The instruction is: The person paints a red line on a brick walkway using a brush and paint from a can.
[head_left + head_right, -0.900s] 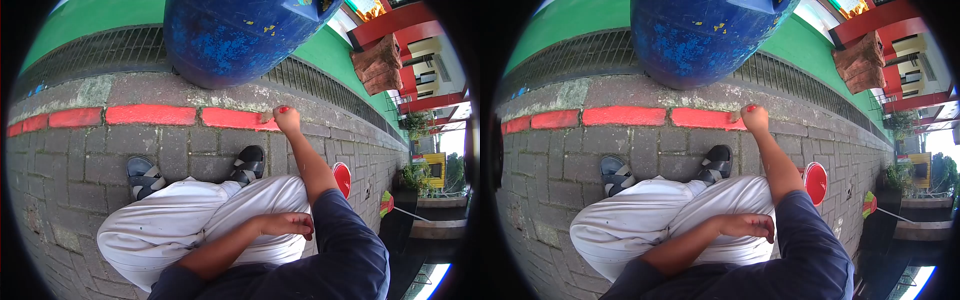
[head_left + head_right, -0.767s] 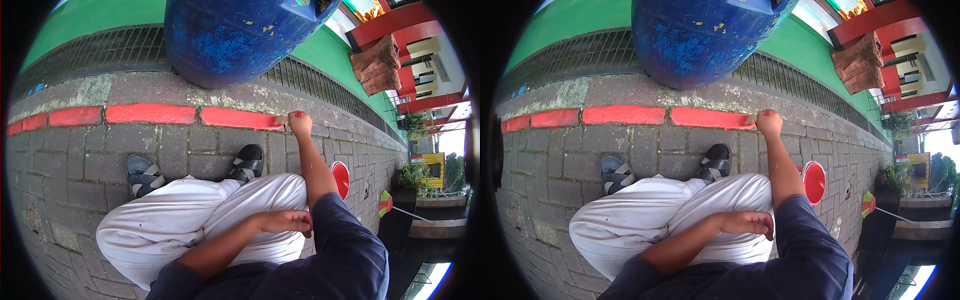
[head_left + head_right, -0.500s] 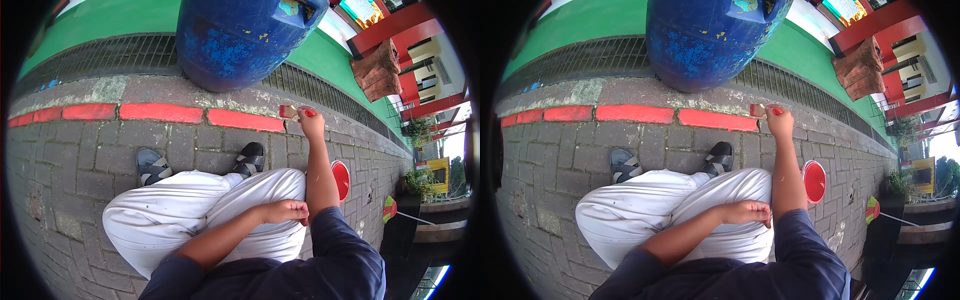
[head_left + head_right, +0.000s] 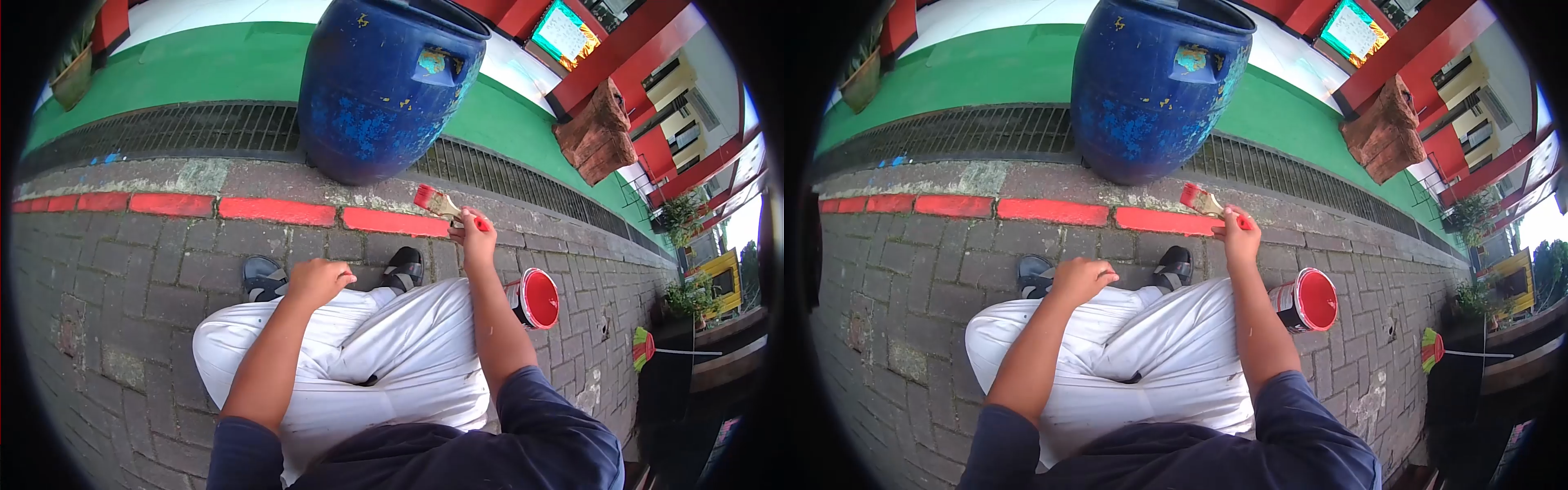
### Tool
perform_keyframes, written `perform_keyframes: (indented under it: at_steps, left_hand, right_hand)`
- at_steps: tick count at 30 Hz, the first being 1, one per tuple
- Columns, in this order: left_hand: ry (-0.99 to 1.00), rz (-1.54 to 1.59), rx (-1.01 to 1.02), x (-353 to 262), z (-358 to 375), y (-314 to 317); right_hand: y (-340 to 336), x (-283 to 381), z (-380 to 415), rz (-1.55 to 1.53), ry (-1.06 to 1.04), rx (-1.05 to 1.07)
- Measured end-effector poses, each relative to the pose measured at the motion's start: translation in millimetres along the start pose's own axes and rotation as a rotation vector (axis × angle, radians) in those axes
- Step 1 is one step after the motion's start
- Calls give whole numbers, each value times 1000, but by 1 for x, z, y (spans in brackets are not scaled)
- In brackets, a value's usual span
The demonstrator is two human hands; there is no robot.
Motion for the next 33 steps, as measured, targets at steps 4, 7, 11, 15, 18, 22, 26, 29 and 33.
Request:
perform_keyframes:
  at_steps: [4, 7, 11, 15, 18, 22, 26, 29, 33]
  left_hand:
    - [76, 179, -170, -36, -19, -28]
    - [268, 111, -77, -61, -18, -16]
    - [450, 47, 29, -83, -6, 11]
    - [554, 122, -36, -106, 5, 15]
    - [548, 210, 76, -127, 5, 10]
    - [635, 259, 77, -175, 17, 22]
    - [604, 214, 112, -203, 51, 37]
    - [626, 98, 138, -197, 60, 30]
    - [510, -20, 2, -200, 48, 29]
  right_hand:
    - [-3, 0, 4, -468, 239, -9]
    - [11, -22, 8, -594, 332, -60]
    - [12, -58, -9, -539, 342, -98]
    - [20, -59, -14, -424, 311, -147]
    - [23, -65, -17, -346, 319, -155]
    - [25, -67, -21, -281, 291, -182]
    - [19, -69, -20, -273, 277, -241]
    - [22, -67, -16, -219, 236, -270]
    - [28, -65, -15, -205, 216, -279]
Point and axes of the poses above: each hand's wrist, its own z-axis away from the middle knuckle, its own y-axis out of the palm, x = y × z, the point moved 4 cm from there along -z, towards the middle knuckle, and after that the axes turned 2 degrees about -y, right-handed, at the moved point
